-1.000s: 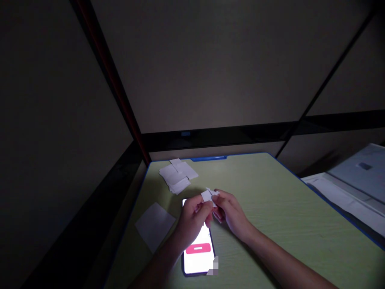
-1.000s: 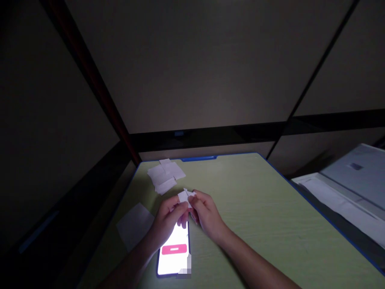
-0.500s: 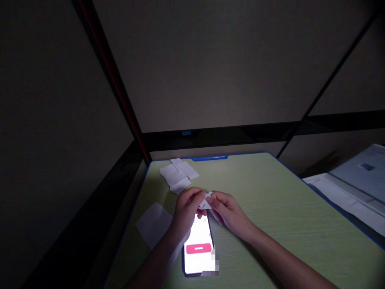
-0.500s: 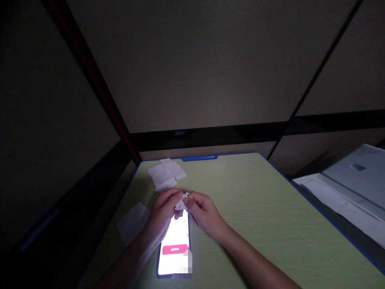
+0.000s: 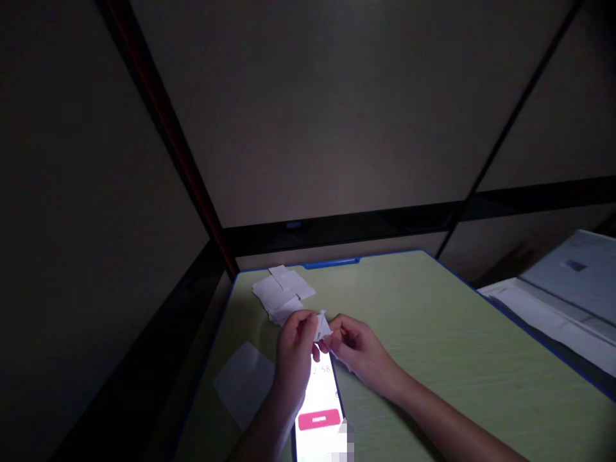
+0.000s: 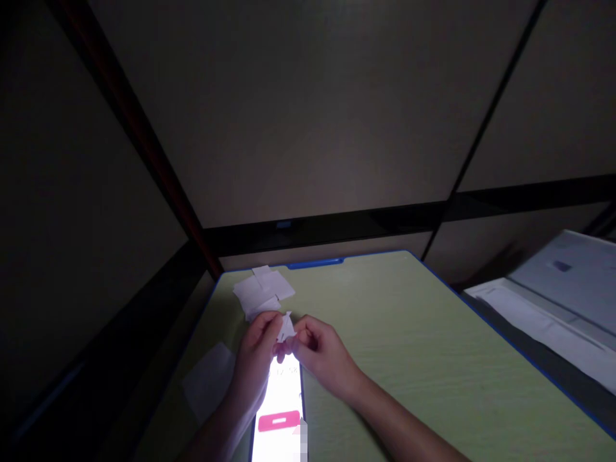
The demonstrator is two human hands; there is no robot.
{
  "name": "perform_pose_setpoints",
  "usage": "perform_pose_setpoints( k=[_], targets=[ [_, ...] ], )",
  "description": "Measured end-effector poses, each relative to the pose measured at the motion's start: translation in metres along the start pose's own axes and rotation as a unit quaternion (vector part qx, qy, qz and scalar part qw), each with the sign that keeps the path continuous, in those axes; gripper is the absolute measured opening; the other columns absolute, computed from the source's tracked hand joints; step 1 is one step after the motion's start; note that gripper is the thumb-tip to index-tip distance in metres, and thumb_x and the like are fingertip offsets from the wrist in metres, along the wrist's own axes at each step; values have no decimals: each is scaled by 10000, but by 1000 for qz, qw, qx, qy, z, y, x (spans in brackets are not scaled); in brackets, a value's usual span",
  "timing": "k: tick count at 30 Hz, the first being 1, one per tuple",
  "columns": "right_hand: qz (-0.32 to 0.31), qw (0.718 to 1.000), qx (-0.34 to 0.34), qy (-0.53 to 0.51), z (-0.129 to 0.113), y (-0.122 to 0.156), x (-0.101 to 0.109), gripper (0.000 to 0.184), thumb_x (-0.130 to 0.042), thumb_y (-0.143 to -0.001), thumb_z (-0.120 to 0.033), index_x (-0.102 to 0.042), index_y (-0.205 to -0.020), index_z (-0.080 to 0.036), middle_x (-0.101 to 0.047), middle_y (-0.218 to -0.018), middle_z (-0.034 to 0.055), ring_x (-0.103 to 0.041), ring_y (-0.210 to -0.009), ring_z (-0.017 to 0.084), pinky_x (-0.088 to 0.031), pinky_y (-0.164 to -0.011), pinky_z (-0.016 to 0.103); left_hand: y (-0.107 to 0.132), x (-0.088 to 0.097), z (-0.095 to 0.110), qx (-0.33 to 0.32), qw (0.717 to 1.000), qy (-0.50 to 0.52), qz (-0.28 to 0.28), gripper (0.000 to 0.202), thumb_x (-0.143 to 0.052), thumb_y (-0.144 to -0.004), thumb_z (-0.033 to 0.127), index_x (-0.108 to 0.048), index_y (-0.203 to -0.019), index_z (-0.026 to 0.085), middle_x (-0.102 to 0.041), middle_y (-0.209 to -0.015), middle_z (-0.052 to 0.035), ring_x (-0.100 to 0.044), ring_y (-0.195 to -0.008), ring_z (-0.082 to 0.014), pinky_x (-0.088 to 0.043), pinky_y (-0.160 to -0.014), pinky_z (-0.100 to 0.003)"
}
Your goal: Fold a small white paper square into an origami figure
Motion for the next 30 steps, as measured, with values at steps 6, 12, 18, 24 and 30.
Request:
perform_pose_setpoints(
  k=[6,12,18,24,30],
  targets=[
    [49,998,-10,-25,4,-6,8,277,-599,-788,-397,-476,-656,-187,-392,-485,-87,-313,-407,70,-222,-401,209,-2,2,-1,8,999,-42,-9,239,-583,-778,366,-567,-840,136,-584,-627,8,-530,-493,-92,-356,-400,-168],
    [79,996,-22,-15,10,-11,16,251,-589,-779,-384,-465,-667,-196,-408,-471,-84,-332,-399,75,-225,-382,201,-5,-3,-1,12,998,-64,-26,227,-570,-738,352,-542,-787,132,-600,-631,-8,-592,-522,-130,-397,-410,-189],
    [73,997,-8,-10,18,-13,16,229,-576,-779,-357,-450,-665,-204,-371,-452,-96,-312,-384,73,-207,-373,196,-9,-2,-9,19,999,-32,-32,297,-616,-658,374,-508,-814,146,-576,-567,24,-548,-395,-109,-303,-340,-170],
    [61,998,31,-16,17,-16,15,277,-584,-769,-400,-431,-647,-204,-404,-484,-82,-320,-390,70,-234,-378,194,-18,-1,-24,50,997,-4,-59,387,-612,-622,402,-515,-882,131,-583,-559,21,-540,-359,-110,-284,-320,-170],
    [56,998,29,-16,22,-18,16,293,-555,-804,-444,-438,-683,-204,-359,-454,-104,-282,-367,63,-203,-359,186,-21,-3,-31,19,997,-9,-69,266,-599,-657,395,-467,-705,169,-525,-510,48,-527,-349,-99,-239,-310,-163]
  ],
)
Point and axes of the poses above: each hand's wrist, its own y-axis away from the middle knuckle, its own x-axis out of the back of the hand, z = x × y, the point moved 5 cm from there along -y, towards the middle knuckle
